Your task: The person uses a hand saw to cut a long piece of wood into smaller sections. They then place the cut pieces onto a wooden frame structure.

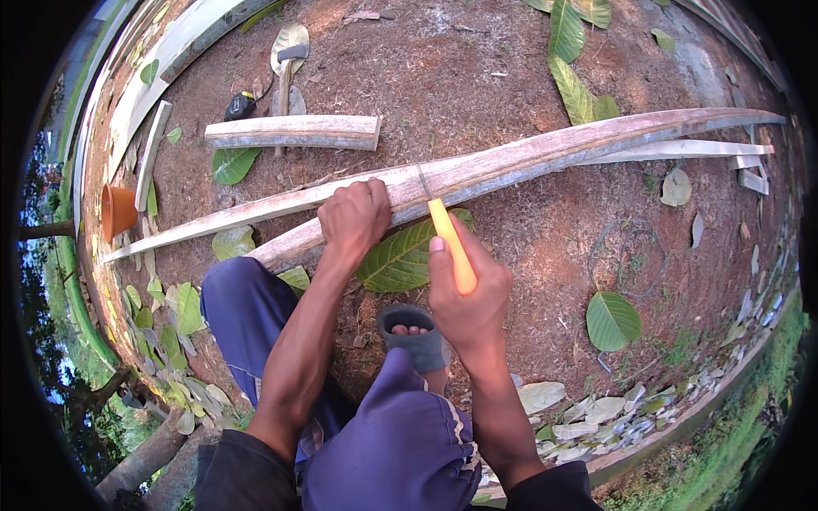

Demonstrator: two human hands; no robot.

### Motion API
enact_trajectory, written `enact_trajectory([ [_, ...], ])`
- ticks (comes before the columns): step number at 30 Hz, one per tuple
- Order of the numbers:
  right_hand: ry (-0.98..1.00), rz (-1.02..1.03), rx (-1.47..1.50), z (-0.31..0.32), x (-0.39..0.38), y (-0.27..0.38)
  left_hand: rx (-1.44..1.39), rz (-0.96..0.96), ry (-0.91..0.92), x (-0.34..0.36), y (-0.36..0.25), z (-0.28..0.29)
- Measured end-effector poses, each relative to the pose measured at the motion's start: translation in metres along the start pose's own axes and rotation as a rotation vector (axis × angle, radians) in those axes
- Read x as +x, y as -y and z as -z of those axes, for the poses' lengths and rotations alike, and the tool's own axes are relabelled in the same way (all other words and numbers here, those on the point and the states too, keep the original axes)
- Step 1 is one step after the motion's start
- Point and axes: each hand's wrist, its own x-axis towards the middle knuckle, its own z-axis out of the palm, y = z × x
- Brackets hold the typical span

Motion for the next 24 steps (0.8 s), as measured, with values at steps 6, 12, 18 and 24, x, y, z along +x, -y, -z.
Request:
enact_trajectory([
  [6,0.095,0.036,-0.097,0.093,-0.176,-0.061,-0.078,0.215,0.079,0.002,-0.005,0.009],
  [12,-0.095,0.112,0.047,0.013,-0.057,-0.050,-0.034,0.156,0.134,0.005,-0.007,0.000],
  [18,-0.057,0.126,0.028,0.016,-0.057,-0.051,0.001,0.065,0.028,0.004,0.007,-0.004],
  [24,0.000,0.070,-0.138,0.080,-0.180,-0.067,-0.051,0.198,0.043,-0.001,-0.004,0.005],
])
